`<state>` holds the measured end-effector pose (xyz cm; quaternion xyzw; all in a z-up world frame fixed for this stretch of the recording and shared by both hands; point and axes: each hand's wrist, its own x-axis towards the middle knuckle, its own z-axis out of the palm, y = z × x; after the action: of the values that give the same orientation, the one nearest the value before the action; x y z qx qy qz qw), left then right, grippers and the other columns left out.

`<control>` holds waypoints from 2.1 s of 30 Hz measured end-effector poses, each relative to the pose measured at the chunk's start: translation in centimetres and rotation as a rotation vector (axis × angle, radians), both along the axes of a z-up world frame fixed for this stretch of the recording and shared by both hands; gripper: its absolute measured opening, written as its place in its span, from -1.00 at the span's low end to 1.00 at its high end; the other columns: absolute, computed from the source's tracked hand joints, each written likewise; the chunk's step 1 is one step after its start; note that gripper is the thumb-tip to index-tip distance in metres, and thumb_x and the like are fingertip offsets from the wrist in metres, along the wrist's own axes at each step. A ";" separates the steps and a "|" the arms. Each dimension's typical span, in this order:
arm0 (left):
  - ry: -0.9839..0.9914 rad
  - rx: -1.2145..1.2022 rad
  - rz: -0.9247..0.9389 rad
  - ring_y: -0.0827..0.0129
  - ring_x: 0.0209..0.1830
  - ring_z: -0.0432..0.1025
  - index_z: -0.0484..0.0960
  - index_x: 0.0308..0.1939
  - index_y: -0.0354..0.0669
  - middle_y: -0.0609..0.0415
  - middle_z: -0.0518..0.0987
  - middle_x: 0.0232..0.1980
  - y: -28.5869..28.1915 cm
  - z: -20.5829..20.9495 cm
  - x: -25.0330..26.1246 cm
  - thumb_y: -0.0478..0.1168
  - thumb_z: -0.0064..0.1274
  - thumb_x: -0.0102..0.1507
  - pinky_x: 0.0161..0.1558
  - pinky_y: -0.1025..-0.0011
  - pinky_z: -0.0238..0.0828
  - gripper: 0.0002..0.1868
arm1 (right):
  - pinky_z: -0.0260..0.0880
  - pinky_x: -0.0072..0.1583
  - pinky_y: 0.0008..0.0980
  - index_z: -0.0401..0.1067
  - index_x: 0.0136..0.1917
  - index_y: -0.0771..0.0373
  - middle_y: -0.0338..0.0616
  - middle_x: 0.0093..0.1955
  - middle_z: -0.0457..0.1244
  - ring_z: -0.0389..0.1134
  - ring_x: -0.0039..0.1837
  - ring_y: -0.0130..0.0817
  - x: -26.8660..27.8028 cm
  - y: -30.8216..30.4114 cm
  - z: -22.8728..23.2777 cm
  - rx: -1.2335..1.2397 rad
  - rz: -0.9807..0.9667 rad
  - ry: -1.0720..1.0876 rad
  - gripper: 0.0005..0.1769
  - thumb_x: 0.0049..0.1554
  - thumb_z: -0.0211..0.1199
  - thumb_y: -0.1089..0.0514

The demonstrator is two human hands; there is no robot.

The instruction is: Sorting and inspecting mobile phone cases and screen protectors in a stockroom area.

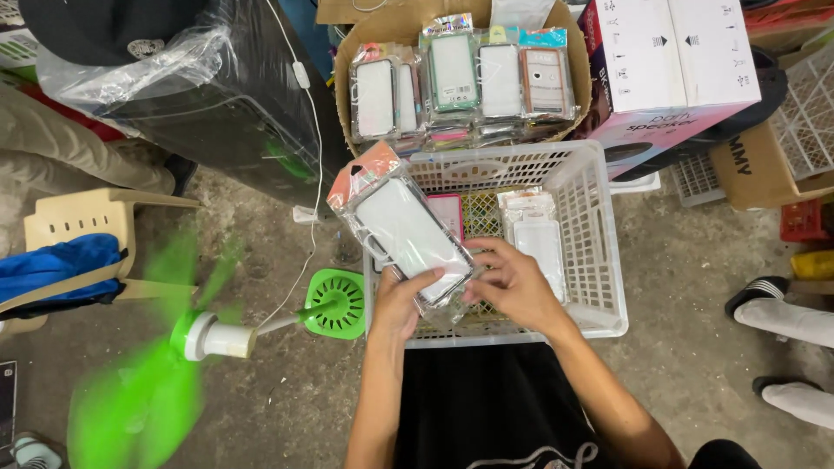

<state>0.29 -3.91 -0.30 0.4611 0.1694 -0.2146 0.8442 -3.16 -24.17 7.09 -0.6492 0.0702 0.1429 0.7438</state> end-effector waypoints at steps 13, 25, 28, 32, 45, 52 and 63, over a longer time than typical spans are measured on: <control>-0.042 -0.094 -0.036 0.17 0.10 0.55 0.45 0.23 -0.40 -0.15 0.62 0.12 0.5 2.8 -0.4 -0.50 0.26 0.09 0.16 0.25 0.50 -0.38 | 0.48 0.23 -0.33 0.49 0.05 0.38 0.00 0.34 0.20 0.40 0.13 -0.37 -0.4 -1.3 -2.4 -0.123 0.128 -0.429 -0.74 0.08 0.43 0.43; -0.173 -0.013 -0.180 0.30 0.09 0.54 0.52 0.22 -0.46 -0.06 0.65 0.11 1.2 -0.2 -0.4 -0.43 0.27 0.17 0.12 0.37 0.50 -0.47 | 0.48 -0.27 -0.52 0.37 0.27 0.27 -0.28 -0.11 0.23 0.42 -0.20 -0.53 0.5 1.9 -2.2 -0.014 -0.334 -0.196 -0.46 0.03 0.39 0.40; -0.301 0.239 -0.308 0.34 -0.07 0.57 0.63 0.10 -0.51 -0.04 0.70 -0.03 1.0 3.2 0.0 -0.45 0.34 0.13 0.00 0.38 0.52 -0.55 | 0.52 -0.26 -0.43 0.41 0.32 0.24 -0.14 -0.20 0.33 0.46 -0.25 -0.39 0.3 0.0 -4.3 0.053 -0.205 -0.059 -0.48 0.12 0.45 0.38; -0.302 0.184 -0.441 0.50 -0.19 0.52 0.55 0.12 -0.42 0.07 0.67 -0.10 1.8 2.9 0.5 -0.46 0.33 0.12 -0.17 0.47 0.46 -0.50 | 0.51 -0.25 -0.42 0.56 -0.07 0.43 -0.07 -0.18 0.44 0.50 -0.22 -0.36 0.6 -1.9 -4.1 0.068 -0.027 0.175 -0.86 0.08 0.39 0.32; -0.084 0.170 -0.425 0.40 -0.30 0.63 0.40 0.30 -0.16 -0.04 0.72 -0.20 0.7 2.9 1.7 -0.42 0.15 0.17 -0.31 0.39 0.65 -0.40 | 0.46 -0.31 -0.41 0.53 -0.01 0.41 0.00 -0.29 0.41 0.42 -0.35 -0.39 1.0 -2.9 -3.7 -0.048 -0.002 0.195 -0.83 0.18 0.27 0.24; 0.049 0.354 -0.129 0.21 -0.39 0.64 0.52 0.26 -0.18 -0.20 0.73 -0.30 7.3 0.4 0.4 -0.19 0.06 0.31 -0.34 0.35 0.59 -0.56 | 0.42 -0.34 -0.40 0.49 -0.01 0.41 0.03 -0.28 0.39 0.42 -0.36 -0.36 14.4 -4.6 -4.1 -0.203 -0.251 0.029 -0.85 0.24 0.20 0.25; 0.272 0.321 0.045 0.23 -0.47 0.60 0.52 0.24 -0.18 -0.16 0.70 -0.39 11.5 -1.7 -5.1 -0.11 0.03 0.31 -0.38 0.36 0.55 -0.56 | 0.46 -0.03 0.05 0.45 -0.26 0.57 0.45 -0.22 0.34 0.43 -0.09 0.30 35.4 -0.4 -14.5 -1.131 -0.252 -0.305 -0.77 0.04 0.34 0.28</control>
<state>-4.86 7.63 -2.00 0.5526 0.3242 -0.2263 0.7337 32.24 -24.58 -7.45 -0.9443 0.1043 -0.1010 0.2955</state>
